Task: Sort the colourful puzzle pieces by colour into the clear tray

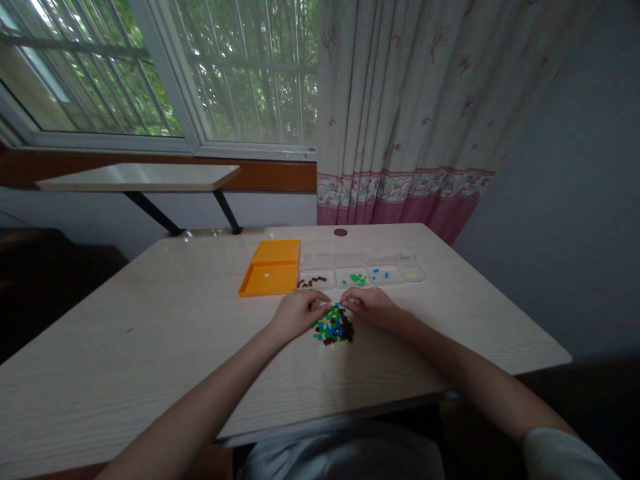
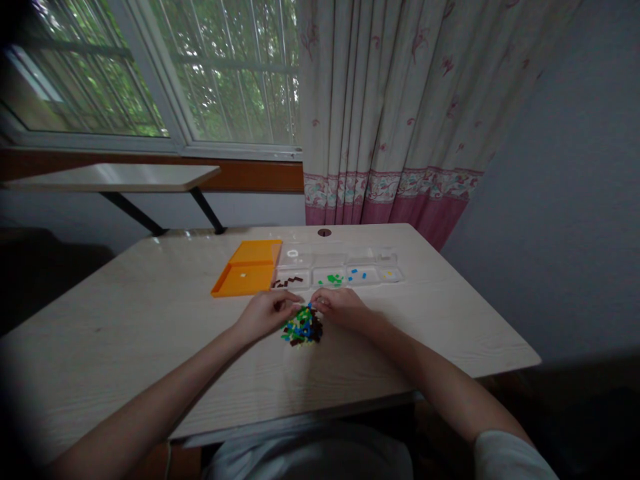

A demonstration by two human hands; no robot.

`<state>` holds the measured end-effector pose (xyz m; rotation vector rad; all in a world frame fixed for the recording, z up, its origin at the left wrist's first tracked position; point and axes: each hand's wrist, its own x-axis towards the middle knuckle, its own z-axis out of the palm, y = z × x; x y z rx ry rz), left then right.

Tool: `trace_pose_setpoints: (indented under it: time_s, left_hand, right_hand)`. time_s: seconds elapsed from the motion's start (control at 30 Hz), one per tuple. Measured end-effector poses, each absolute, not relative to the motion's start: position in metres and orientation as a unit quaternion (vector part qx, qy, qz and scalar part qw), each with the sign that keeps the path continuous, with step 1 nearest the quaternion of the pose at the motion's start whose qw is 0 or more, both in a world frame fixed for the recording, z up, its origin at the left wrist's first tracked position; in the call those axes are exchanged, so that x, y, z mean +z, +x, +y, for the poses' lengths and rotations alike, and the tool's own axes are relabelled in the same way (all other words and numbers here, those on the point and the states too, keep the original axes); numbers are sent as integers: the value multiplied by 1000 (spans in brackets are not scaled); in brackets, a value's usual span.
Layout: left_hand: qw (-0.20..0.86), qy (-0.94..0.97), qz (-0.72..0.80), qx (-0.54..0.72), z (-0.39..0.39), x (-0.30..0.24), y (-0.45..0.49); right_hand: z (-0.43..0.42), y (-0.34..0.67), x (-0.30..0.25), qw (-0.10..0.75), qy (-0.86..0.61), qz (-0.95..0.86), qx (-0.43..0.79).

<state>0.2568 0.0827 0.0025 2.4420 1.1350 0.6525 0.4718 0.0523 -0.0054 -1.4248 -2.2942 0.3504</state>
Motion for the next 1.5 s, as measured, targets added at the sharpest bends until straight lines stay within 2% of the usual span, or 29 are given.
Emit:
trace_pose_setpoints:
  time_s: [0.23,0.77,1.23,1.33,1.5]
  left_hand:
    - [194,873,384,230,72,0,266]
    - [152,873,390,248,73,-1,265]
    - [180,874,367,263,75,-3,264]
    - [176,874,373,256,77,0,260]
    - [162,893,365,207,87,0,249]
  right_hand:
    - [47,465,-11,259,-456,-849,66]
    - [46,462,-10,274,-459,-842,73]
    - [48,464,-14,285,-444,-848,39]
    - [48,467,-12,310,-438,-844,14]
    - [51,480,-3,420,-440,-791,-71]
